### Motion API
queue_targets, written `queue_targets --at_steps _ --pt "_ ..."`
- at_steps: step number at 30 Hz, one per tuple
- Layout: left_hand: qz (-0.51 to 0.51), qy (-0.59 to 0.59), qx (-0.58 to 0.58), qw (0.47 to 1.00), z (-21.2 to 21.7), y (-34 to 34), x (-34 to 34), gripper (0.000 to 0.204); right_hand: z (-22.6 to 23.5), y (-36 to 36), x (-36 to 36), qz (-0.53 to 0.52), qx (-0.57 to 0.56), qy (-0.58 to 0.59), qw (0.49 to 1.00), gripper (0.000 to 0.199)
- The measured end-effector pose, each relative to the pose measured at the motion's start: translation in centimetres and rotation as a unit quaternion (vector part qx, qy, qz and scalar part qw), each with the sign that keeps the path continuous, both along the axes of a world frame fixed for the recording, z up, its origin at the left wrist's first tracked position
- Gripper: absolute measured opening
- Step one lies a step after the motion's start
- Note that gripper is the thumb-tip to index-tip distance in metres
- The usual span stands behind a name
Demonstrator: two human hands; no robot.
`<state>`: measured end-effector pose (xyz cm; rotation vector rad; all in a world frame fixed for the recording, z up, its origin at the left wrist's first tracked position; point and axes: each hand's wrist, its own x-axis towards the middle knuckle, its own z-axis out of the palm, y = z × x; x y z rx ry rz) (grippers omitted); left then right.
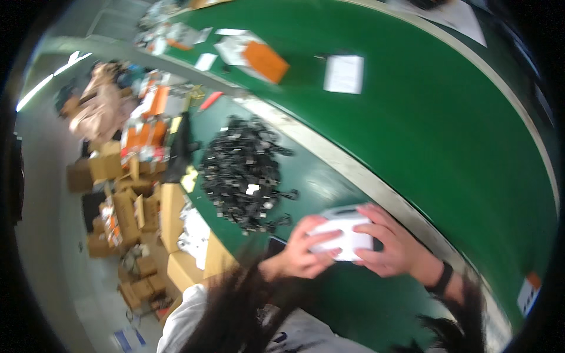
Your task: Packing small electronic items into white and orange product boxes on an assembly line.
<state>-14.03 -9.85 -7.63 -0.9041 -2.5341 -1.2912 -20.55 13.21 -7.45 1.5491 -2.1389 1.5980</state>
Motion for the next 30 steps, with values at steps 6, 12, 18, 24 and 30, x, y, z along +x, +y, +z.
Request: queue_targets --at_steps 6,12,18,24,30 --pt "-0.036 0.076 0.01 0.996 0.3 0.2 -0.8 0.027 2.1 0.8 -0.4 0.039 0.087 -0.032 0.995 0.034" --pt "-0.031 0.071 0.026 0.997 -0.2 0.4 -1.0 0.027 0.7 0.9 -1.4 0.054 0.04 0.044 0.997 0.034" --pt "-0.014 0.071 0.03 0.997 -0.4 0.9 0.1 0.026 0.8 1.5 -1.2 0.07 0.059 0.064 0.994 0.032" --pt "0.068 0.119 0.0 0.991 -0.5 1.5 0.2 0.032 -0.6 0.7 0.7 0.01 0.004 0.012 1.0 0.026" --pt "0.005 -0.083 -0.285 0.955 5.9 2.0 -0.6 0.044 -1.1 0.0 0.6 -0.022 -0.07 -0.006 0.997 0.018"
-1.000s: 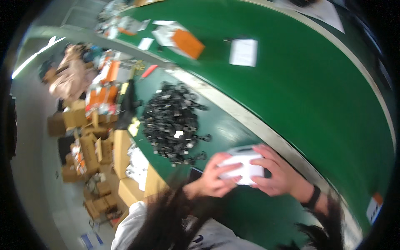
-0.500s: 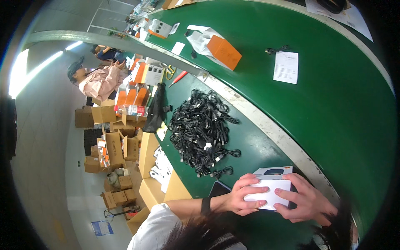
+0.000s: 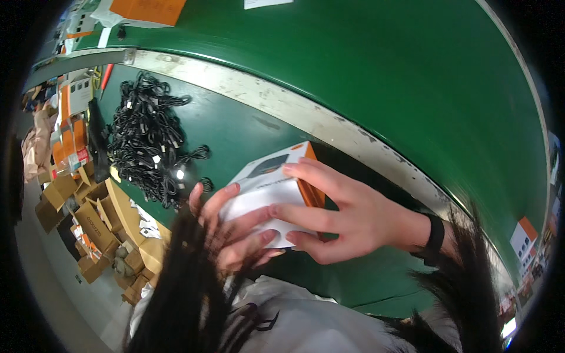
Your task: Packing small electronic items into white and orange product boxes on an assembly line.
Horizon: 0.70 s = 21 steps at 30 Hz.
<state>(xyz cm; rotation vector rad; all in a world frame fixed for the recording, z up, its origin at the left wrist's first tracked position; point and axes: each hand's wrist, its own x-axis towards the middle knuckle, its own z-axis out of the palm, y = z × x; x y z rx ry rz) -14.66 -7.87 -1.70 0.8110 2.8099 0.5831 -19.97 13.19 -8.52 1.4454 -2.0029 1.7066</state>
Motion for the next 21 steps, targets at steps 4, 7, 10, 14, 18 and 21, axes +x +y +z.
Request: queue_targets --at_steps 4,7,10,14,18,21 --pt "-0.086 0.011 0.119 0.989 -1.9 -0.8 -1.5 0.046 -1.0 1.0 0.4 0.014 0.005 -0.016 1.0 0.027" --pt "-0.096 0.049 0.15 0.983 -3.1 -0.9 -0.7 0.043 -0.8 1.3 0.8 0.004 0.006 -0.017 1.0 0.028" --pt "-0.104 0.063 0.118 0.986 -2.1 -1.2 -0.6 0.047 -0.2 1.1 0.7 -0.004 -0.001 -0.024 1.0 0.029" --pt "-0.085 0.054 0.106 0.989 -1.6 -0.6 -0.1 0.031 0.5 1.3 0.6 -0.022 0.015 0.009 1.0 0.028" --pt "-0.052 -0.002 0.045 0.998 -1.9 0.2 0.0 0.028 -1.7 1.5 1.3 -0.013 0.011 0.046 0.999 0.026" --pt "-0.05 0.011 0.042 0.998 -2.0 0.4 0.2 0.028 -1.2 2.0 1.0 0.004 0.015 0.079 0.997 0.022"
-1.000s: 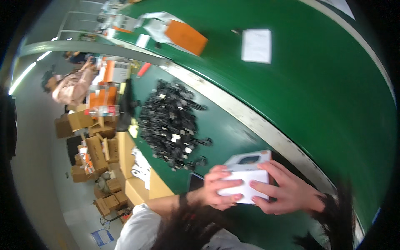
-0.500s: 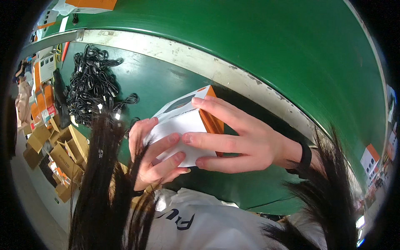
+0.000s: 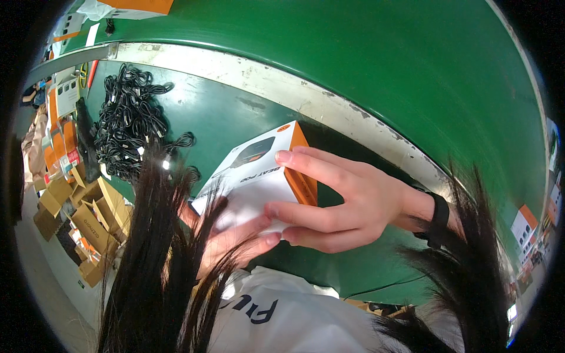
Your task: Packing small electronic items into white and orange product boxes on an assembly line.
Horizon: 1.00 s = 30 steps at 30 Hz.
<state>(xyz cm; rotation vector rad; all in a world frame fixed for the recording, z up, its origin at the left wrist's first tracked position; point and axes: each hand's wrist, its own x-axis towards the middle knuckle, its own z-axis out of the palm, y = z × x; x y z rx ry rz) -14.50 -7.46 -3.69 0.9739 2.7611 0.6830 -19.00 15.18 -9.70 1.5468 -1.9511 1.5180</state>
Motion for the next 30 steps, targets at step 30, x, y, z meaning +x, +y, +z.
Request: queue_targets --at_steps 30 --pt "0.013 0.01 0.169 0.985 0.1 0.0 0.6 0.045 6.4 -0.7 1.6 -0.124 0.173 -0.212 0.954 0.052"
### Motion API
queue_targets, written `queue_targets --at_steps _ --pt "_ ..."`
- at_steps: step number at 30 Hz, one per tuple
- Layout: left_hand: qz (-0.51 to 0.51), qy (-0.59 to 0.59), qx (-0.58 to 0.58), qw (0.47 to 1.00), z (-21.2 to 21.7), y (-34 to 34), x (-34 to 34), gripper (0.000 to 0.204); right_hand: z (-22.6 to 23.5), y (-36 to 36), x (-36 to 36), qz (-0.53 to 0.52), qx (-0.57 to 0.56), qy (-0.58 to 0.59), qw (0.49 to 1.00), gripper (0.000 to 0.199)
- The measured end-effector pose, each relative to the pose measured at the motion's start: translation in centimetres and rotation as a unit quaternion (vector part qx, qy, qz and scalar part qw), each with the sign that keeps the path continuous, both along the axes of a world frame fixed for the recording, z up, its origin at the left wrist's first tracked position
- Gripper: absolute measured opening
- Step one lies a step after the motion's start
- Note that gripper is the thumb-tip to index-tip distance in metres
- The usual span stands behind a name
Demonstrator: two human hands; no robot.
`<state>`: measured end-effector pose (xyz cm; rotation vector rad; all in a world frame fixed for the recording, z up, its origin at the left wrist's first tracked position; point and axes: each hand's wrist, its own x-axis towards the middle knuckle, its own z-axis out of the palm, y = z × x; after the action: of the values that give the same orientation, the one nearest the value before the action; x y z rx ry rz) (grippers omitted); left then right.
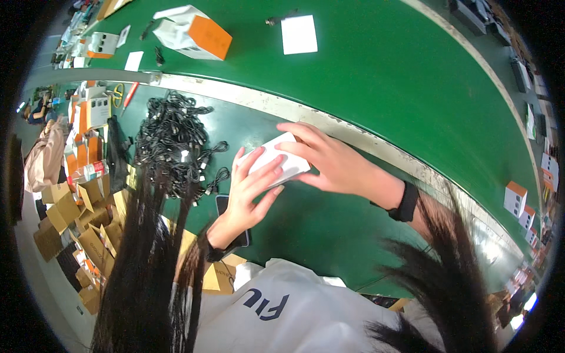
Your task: Packing small electronic items into white and orange product boxes on an assembly line.
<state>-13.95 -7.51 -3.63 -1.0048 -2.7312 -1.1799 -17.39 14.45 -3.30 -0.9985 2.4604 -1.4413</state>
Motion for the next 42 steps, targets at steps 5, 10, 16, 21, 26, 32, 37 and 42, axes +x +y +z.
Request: queue_targets --at_steps 5,10,16,21,26,32,37,42 --pt "0.103 -0.038 0.105 0.988 2.2 -1.7 0.5 0.048 0.7 -1.5 0.0 -0.026 0.021 -0.031 0.999 0.06" --pt "0.153 -0.035 0.086 0.984 4.2 -3.5 1.6 0.034 2.5 1.1 -0.2 -0.208 -0.115 -0.157 0.958 0.061" --pt "0.193 -0.088 0.063 0.975 3.5 -7.6 0.3 0.021 1.8 16.1 -0.6 -0.417 -0.086 -0.014 0.905 0.061" --pt "0.25 -0.148 0.009 0.957 2.8 -9.1 -6.3 0.053 -0.7 34.2 3.3 -0.6 0.049 0.09 0.794 0.057" --pt "0.289 0.001 0.09 0.953 0.8 -6.1 -16.4 0.105 -4.4 43.8 11.2 -0.642 0.115 0.091 0.753 0.046" --pt "0.396 0.047 0.142 0.906 -1.1 -2.5 -22.6 0.121 -0.8 35.2 11.1 -0.618 0.495 0.207 0.574 0.038" --pt "0.373 0.164 0.09 0.909 -1.9 0.1 -23.2 0.115 1.9 22.0 1.9 -0.466 0.193 0.117 0.856 0.02" --pt "0.287 0.005 0.331 0.899 -4.5 3.0 -23.2 0.097 -1.7 11.4 -6.3 -0.299 0.173 0.082 0.935 0.023"
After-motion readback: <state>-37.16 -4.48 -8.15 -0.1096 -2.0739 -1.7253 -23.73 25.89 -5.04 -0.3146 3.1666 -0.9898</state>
